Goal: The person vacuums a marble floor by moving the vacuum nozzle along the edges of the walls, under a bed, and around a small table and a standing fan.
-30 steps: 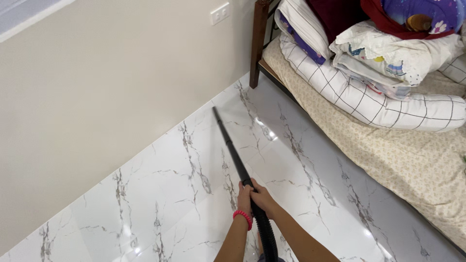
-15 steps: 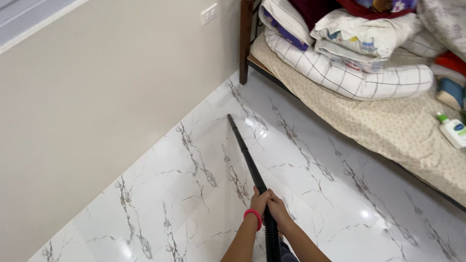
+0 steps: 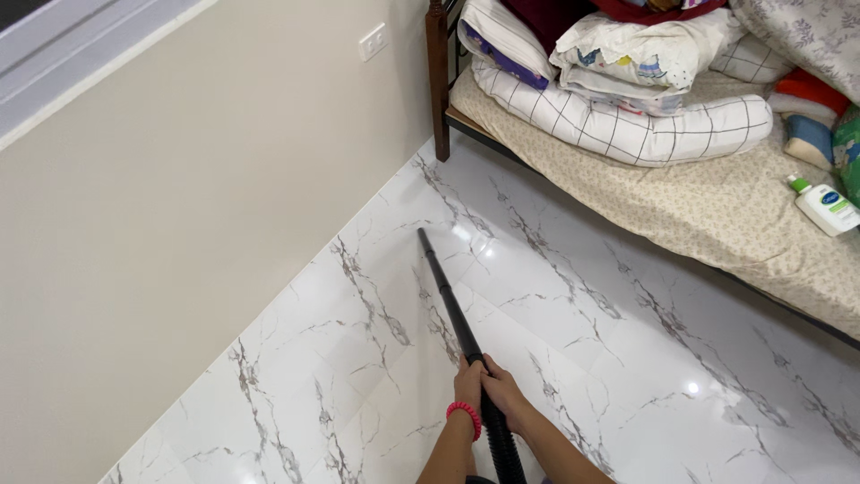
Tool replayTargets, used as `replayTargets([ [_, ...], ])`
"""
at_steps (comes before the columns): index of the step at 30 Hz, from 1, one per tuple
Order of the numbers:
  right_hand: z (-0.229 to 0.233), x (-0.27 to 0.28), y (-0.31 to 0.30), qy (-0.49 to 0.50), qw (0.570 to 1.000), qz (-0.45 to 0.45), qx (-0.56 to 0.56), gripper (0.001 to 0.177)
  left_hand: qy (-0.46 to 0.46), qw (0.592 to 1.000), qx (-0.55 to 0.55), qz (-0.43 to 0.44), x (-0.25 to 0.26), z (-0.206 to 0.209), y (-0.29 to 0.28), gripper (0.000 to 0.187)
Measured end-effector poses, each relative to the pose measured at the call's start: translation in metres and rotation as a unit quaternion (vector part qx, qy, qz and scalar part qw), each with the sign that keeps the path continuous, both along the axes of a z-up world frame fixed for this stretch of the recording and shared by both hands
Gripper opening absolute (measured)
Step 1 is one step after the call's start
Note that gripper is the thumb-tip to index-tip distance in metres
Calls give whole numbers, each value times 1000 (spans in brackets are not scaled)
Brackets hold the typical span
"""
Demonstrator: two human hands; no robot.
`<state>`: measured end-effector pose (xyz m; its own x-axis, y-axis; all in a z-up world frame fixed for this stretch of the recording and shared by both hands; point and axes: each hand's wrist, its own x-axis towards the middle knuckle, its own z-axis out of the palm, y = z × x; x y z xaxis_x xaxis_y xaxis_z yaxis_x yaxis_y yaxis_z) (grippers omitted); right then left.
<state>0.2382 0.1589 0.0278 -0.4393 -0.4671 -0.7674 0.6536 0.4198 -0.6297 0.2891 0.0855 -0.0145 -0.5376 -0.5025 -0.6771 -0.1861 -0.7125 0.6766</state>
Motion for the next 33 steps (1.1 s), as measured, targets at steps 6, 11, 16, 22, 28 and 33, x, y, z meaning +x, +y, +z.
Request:
replayTargets([
  [6,18,-38,8,16,998,-53,-17,55,10,1000,-8,-18,-48,-13,3,36],
  [11,22,-93,40,37,993,-90,-68,49,6,997,-4,-71,-112,-13,28,28],
  [16,9,-148,82,33,984,-167,-50,49,14,991,7,-130,-177,-11,65,38],
  [22,-27,-207,130,95,969,-207,-92,53,-54,955,-130,-262,-247,-34,108,72],
  [28,-6,-223,126,73,989,-127,-36,60,-17,985,-73,-153,-258,-68,112,61],
  [33,16,-216,102,33,996,-41,-68,60,-93,992,-42,-71,-232,-31,88,41],
])
